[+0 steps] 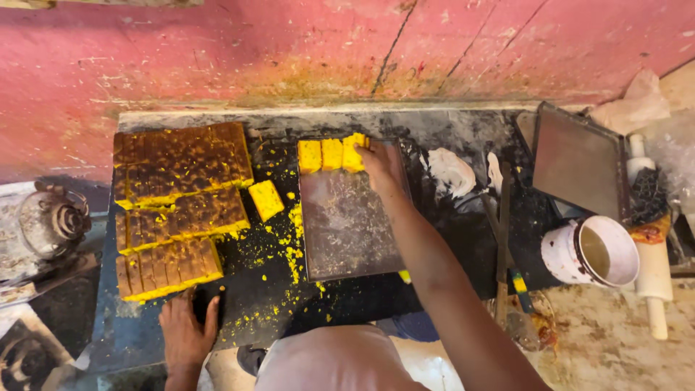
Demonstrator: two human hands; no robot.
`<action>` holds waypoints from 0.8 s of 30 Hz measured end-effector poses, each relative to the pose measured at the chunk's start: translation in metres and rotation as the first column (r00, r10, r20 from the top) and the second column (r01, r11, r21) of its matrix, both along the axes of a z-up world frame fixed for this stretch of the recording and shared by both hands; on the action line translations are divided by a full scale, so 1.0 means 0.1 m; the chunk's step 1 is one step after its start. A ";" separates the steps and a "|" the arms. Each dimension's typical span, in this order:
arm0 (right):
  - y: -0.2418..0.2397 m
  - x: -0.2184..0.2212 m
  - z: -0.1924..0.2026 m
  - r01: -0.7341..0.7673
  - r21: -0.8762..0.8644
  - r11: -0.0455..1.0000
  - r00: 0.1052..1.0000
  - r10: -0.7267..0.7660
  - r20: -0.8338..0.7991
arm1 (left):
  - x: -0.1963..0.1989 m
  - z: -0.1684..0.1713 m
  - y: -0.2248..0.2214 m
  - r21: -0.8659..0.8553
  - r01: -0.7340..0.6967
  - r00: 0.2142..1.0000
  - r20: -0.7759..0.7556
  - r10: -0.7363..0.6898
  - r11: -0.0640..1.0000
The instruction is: The person cuts large slabs of yellow and brown confectionery into smaller rectangular bars using a long knife and then arranges the pieces onto a metal tray.
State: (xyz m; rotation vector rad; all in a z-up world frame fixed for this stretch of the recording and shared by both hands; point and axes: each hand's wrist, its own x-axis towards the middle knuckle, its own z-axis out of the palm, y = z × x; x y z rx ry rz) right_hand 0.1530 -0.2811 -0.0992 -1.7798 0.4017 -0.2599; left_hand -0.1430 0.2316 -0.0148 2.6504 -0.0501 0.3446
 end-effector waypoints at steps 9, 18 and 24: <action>0.46 0.02 0.15 0.113 -0.722 0.682 0.985 -0.173 -0.008 | 0.02 -0.07 0.02 -0.015 -0.029 0.999 -0.041 0.028 0.999; 0.08 -0.42 0.65 0.154 -0.597 0.787 0.983 -0.185 0.009 | 0.02 -0.04 0.00 0.014 -0.007 1.000 -0.027 0.008 1.000; 0.90 -0.68 1.14 0.281 -0.675 0.682 0.936 -0.040 0.349 | 0.03 0.04 -0.01 -0.018 -0.016 1.000 -0.012 0.016 1.000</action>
